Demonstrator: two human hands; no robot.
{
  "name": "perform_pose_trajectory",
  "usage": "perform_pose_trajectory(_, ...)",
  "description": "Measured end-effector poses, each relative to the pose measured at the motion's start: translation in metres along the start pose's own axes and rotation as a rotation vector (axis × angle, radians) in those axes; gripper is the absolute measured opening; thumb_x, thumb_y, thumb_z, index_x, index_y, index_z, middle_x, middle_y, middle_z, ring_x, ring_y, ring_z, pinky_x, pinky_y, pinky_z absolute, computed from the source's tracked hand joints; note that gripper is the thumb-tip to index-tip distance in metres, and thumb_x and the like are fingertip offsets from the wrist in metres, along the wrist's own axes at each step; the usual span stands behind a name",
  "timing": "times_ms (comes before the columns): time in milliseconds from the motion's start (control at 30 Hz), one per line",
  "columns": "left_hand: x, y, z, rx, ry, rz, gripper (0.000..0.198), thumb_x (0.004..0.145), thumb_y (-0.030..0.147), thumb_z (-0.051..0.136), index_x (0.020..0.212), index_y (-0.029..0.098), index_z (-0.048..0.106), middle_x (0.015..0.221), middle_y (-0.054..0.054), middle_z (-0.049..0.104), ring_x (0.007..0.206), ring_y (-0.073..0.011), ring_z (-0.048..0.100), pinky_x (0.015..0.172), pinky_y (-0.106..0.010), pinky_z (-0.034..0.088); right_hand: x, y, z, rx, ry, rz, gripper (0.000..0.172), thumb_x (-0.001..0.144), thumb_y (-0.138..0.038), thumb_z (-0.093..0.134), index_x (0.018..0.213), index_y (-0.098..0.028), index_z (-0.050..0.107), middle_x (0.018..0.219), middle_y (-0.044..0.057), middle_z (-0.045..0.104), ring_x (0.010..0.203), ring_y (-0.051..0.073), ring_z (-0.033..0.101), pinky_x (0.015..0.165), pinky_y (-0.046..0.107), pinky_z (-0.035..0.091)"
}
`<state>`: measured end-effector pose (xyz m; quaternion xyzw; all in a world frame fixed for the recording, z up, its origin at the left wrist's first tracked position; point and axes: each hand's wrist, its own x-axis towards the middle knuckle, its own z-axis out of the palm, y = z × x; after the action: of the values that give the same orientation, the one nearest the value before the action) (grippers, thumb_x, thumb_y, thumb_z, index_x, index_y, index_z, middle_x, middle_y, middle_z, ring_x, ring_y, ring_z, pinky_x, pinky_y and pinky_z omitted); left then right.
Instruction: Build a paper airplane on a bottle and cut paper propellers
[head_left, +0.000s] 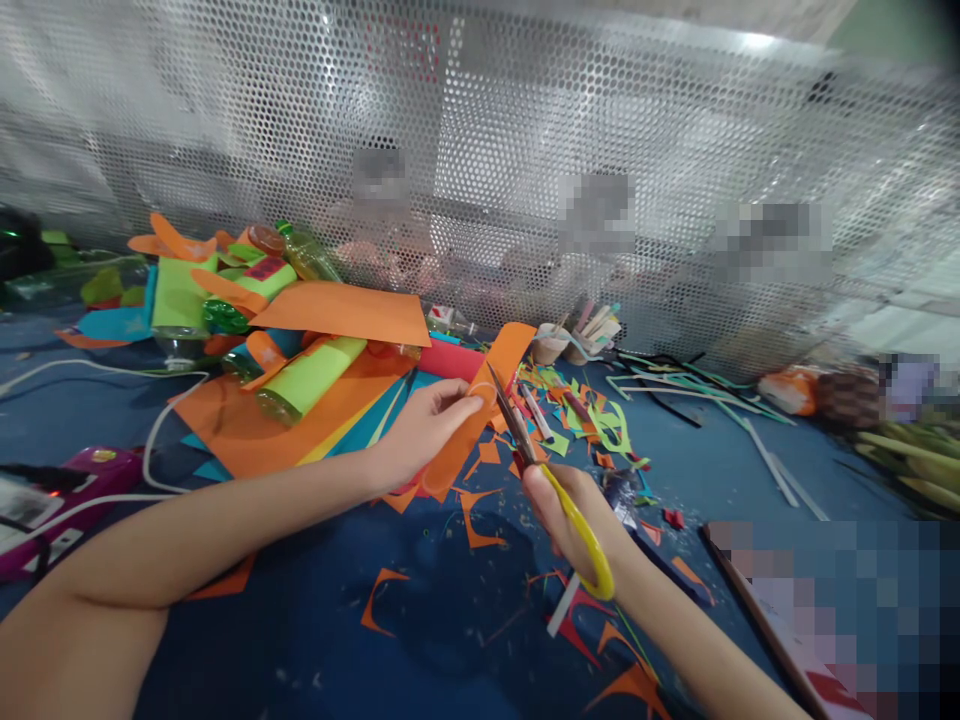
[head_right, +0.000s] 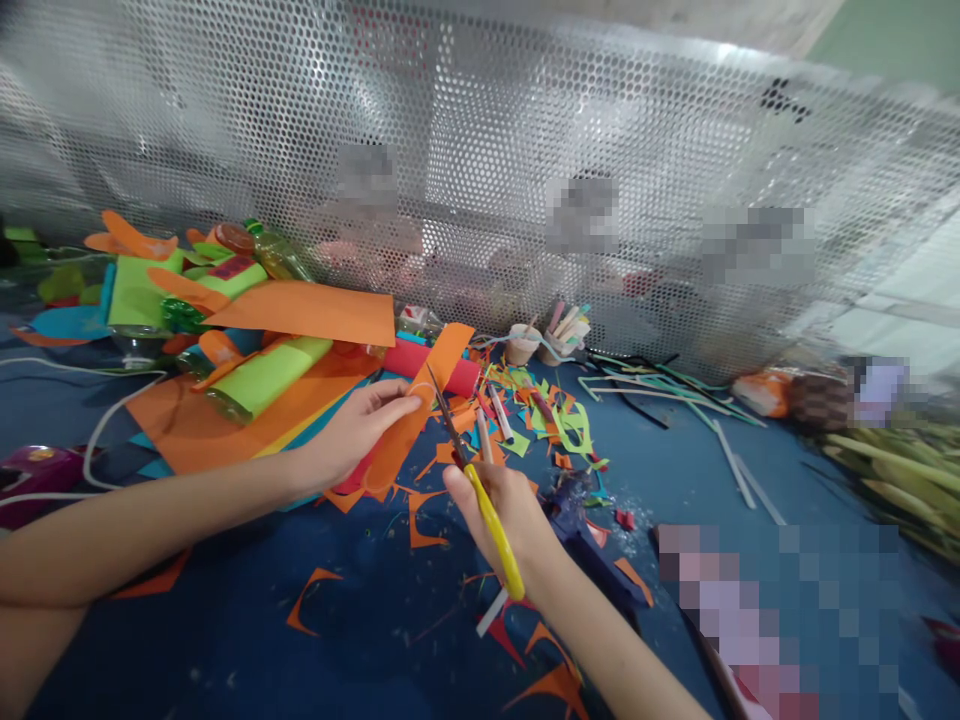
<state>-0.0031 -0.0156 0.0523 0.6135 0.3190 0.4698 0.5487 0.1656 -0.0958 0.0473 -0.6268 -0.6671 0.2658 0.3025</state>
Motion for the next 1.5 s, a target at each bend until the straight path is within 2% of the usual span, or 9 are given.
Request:
perform_pose_trajectory(233, 0.004, 0.0, -0.003, 0.07, 0.021, 0.001, 0.019, 0.078, 0.035, 0.055, 0.078, 0.017, 0.06, 0.074, -0.003, 0.059, 0.066, -0.0134, 0.052, 0.059, -0.025, 0.039, 0.001, 0.0, -0.003, -0.028, -0.013, 0.009, 0.051, 0.081, -0.066, 0.031, 0.055, -0.022, 0.033, 0.044, -0.004, 0.035, 0.037, 0.008, 0.033, 0.035, 0.021, 0.024)
perform_pose_trajectory(800, 0.007, 0.0, -0.006, 0.131, -0.042, 0.033, 0.023, 0.082, 0.038, 0.051, 0.074, 0.017, 0.054, 0.07, -0.001, 0.054, 0.064, -0.0119, 0.049, 0.058, -0.025, 0.037, 0.001, 0.001, -0.002, -0.01, -0.014, 0.011, 0.05, 0.083, -0.062, 0.032, 0.054, -0.021, 0.034, 0.045, -0.005, 0.034, 0.037, 0.007, 0.033, 0.034, 0.02, 0.025)
perform_pose_trajectory(1000, 0.006, 0.003, -0.005, 0.12, -0.04, 0.042, 0.022, 0.082, 0.038, 0.051, 0.075, 0.018, 0.056, 0.071, -0.002, 0.055, 0.066, -0.0132, 0.051, 0.06, -0.025, 0.038, 0.003, 0.008, -0.004, 0.008, -0.077, -0.011, 0.048, 0.084, -0.061, 0.032, 0.057, -0.021, 0.035, 0.045, -0.005, 0.035, 0.037, 0.007, 0.034, 0.033, 0.02, 0.028)
perform_pose_trajectory(1500, 0.006, 0.011, -0.006, 0.125, -0.085, 0.049, 0.02, 0.083, 0.034, 0.05, 0.073, 0.017, 0.054, 0.068, 0.0, 0.052, 0.061, -0.0111, 0.047, 0.057, -0.024, 0.035, 0.001, 0.003, -0.004, 0.0, 0.011, 0.001, 0.048, 0.083, -0.06, 0.035, 0.055, -0.021, 0.035, 0.044, -0.004, 0.036, 0.036, 0.008, 0.034, 0.033, 0.02, 0.026)
